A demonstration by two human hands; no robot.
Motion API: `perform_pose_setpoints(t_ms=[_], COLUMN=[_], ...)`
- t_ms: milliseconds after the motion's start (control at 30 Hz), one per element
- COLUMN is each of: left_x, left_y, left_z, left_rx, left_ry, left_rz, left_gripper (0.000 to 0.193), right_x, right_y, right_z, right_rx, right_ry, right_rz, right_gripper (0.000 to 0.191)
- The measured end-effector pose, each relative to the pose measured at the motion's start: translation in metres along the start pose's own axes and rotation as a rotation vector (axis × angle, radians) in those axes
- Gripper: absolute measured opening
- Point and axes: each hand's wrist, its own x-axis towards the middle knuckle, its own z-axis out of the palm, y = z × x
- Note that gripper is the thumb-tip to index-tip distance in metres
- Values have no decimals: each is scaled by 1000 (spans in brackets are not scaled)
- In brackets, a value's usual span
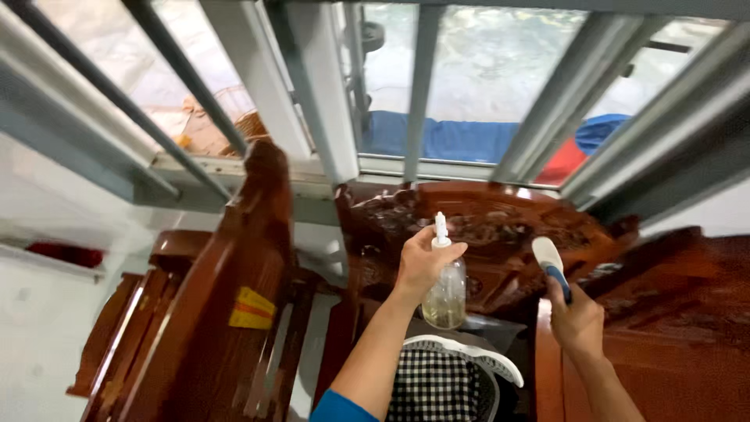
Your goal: The person sprays cleaning liquid from a spray bottle onto the carved crest of a wooden chair and scrubs it with a brush. They then use a cloth to wipe the carved tops, edges and slats of several wooden chairs and a bench, moving between the pieces.
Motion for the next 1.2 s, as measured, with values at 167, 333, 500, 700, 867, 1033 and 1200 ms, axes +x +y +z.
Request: perform_pose_setpoints(t_ms=[167, 333, 500, 700, 867, 1033, 1200], left_x=[-10, -16, -14, -14, -11, -10, -19], left_y=[17, 13, -5, -31, -40, -52, -69], left_z=[35, 69, 81, 120, 140, 150, 130], left_rx=[336, 361, 390, 456, 441, 532, 626], left_ry=[0, -62, -74, -258, -212, -193, -93], left_rz=[-107, -96, -133, -123, -212, -144, -142], left_gripper=[27, 39, 40, 29, 32, 42, 32], right_x=[-36, -50, -59, -57, -50, -50, -51], right_y=[-18, -16, -12, 5, 31, 49, 51], right_z=[-22, -30, -42, -66, -70, -78, -79], right_rx=[115, 233, 363, 465, 423, 493, 490], right_ry=[-5, 51, 116, 179, 284, 277, 240], right_rz=[123, 126, 142, 226, 136, 223, 214], right_gripper=[50, 58, 55, 51, 57, 54, 52])
